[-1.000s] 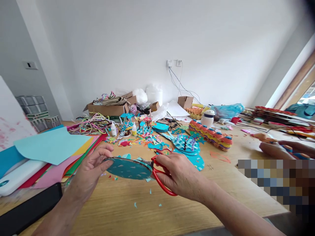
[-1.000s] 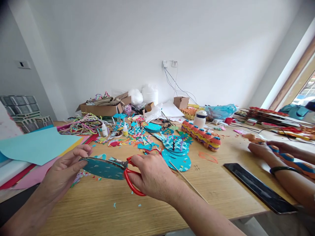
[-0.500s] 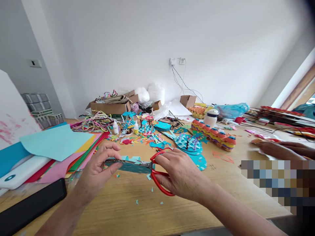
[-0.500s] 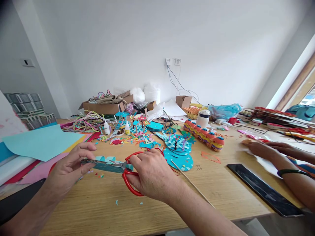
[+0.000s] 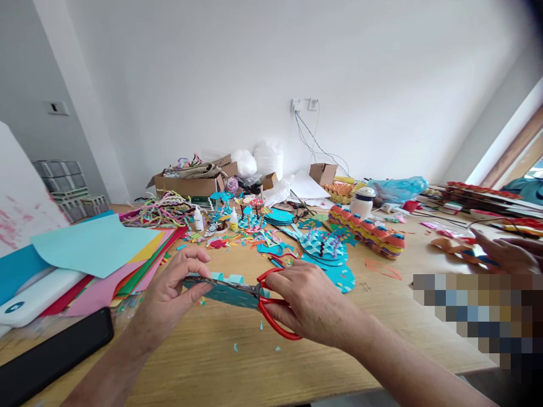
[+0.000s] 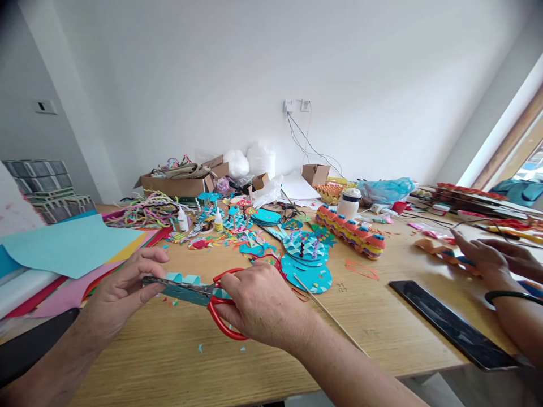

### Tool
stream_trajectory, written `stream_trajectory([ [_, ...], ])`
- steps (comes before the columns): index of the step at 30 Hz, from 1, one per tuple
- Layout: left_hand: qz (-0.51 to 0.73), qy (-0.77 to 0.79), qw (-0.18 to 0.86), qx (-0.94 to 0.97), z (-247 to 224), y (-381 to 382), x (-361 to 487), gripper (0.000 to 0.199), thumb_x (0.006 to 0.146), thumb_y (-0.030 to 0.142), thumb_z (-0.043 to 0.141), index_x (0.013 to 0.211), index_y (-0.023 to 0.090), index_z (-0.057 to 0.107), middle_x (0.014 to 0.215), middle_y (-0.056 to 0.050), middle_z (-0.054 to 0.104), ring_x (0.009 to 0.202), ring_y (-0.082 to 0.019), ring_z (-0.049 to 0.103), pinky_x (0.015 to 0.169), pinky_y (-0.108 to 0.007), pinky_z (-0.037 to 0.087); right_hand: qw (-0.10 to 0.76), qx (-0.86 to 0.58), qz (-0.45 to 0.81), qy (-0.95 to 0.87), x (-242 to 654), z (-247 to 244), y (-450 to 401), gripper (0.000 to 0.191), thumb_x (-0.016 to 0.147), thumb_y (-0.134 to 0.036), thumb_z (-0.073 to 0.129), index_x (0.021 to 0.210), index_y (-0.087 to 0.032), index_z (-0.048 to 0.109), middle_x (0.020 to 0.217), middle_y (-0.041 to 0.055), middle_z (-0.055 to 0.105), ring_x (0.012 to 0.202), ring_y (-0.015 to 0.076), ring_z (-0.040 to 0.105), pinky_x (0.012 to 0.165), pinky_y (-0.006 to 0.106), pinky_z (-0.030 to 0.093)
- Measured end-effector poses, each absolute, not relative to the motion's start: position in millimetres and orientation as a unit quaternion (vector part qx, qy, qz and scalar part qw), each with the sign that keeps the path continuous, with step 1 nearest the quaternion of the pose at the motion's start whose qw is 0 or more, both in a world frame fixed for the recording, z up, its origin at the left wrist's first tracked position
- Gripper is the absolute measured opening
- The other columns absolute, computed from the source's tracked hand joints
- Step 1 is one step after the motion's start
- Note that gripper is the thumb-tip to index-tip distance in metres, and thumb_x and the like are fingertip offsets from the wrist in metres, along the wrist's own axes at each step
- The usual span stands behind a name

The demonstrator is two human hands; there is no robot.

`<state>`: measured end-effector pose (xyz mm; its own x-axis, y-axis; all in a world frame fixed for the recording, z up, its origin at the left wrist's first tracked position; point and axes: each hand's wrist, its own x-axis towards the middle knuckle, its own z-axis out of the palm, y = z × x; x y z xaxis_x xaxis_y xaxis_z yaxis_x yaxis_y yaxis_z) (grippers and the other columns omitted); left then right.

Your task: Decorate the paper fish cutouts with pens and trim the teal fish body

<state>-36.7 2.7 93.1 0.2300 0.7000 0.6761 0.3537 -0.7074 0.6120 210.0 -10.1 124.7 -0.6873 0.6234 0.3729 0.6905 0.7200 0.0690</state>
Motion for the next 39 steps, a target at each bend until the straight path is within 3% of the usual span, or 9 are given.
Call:
stream_trajectory([
  [8,0.549,0.362,0.251,0.71,83.1,12.9,-37.7,0.004,0.075,0.022,0.065,0.073,0.024,0.062,0.098,-0.003,0.052,0.097,-0.02,0.051,0.074,-0.026,0.043,0.175,-0.386,-0.108,-0.899,209.4,124.9,-9.3,0.02,0.086,-0.03,0.047,0.075,-0.016,0.056,0.065,0.0036,0.063,0.056,0.0139,0.053,0.056,0.026,0.028],
  [14,0.642,0.372,0.373,0.557,79.8,18.1,-40.8,0.012,0.066,0.027,0.073,0.071,0.023,0.063,0.099,-0.001,0.055,0.098,-0.017,0.05,0.073,-0.021,0.043,0.296,-0.463,0.034,-0.835,217.8,122.5,-3.4,0.025,0.087,-0.037,0.043,0.071,-0.018,0.048,0.058,-0.0004,0.051,0.052,0.0114,0.042,0.05,0.023,0.028],
  [19,0.683,0.379,0.462,0.42,83.2,15.6,-36.6,0.026,0.055,0.029,0.08,0.07,0.02,0.062,0.097,0.0,0.059,0.081,-0.015,0.054,0.06,-0.02,0.045,0.422,-0.484,0.233,-0.73,214.9,104.3,2.9,0.031,0.079,-0.046,0.052,0.067,-0.019,0.044,0.058,-0.0029,0.045,0.054,0.0104,0.041,0.048,0.021,0.033],
  [26,0.707,0.344,0.533,0.311,78.7,14.8,-38.1,0.037,0.048,0.022,0.083,0.079,0.021,0.061,0.073,0.003,0.067,0.064,-0.014,0.06,0.056,-0.023,0.049,0.537,-0.464,0.326,-0.625,204.8,80.1,4.6,0.033,0.067,-0.046,0.064,0.073,-0.019,0.046,0.065,-0.0025,0.047,0.06,0.0114,0.043,0.054,0.024,0.04],
  [31,0.722,0.315,0.562,0.252,77.0,15.2,-36.1,0.034,0.052,0.019,0.081,0.079,0.021,0.061,0.08,0.004,0.069,0.068,-0.014,0.063,0.061,-0.024,0.052,0.574,-0.453,0.39,-0.56,199.2,71.0,1.7,0.034,0.062,-0.043,0.067,0.077,-0.019,0.049,0.069,-0.0013,0.05,0.058,0.0114,0.044,0.053,0.024,0.039],
  [36,0.736,0.299,0.559,0.236,75.1,13.2,-23.6,0.023,0.057,0.018,0.078,0.071,0.021,0.061,0.075,0.006,0.069,0.067,-0.012,0.062,0.062,-0.023,0.054,0.579,-0.416,0.465,-0.524,179.0,63.0,-2.9,0.033,0.061,-0.039,0.068,0.079,-0.02,0.049,0.06,-0.0053,0.045,0.051,0.0095,0.039,0.046,0.021,0.034],
  [39,0.743,0.283,0.552,0.252,72.8,11.6,-17.3,0.025,0.057,0.021,0.08,0.075,0.022,0.063,0.078,0.005,0.07,0.072,-0.013,0.063,0.063,-0.023,0.054,0.602,-0.38,0.49,-0.503,166.4,61.5,-4.3,0.033,0.06,-0.038,0.069,0.078,-0.021,0.047,0.065,-0.0035,0.051,0.056,0.011,0.046,0.052,0.023,0.041],
])
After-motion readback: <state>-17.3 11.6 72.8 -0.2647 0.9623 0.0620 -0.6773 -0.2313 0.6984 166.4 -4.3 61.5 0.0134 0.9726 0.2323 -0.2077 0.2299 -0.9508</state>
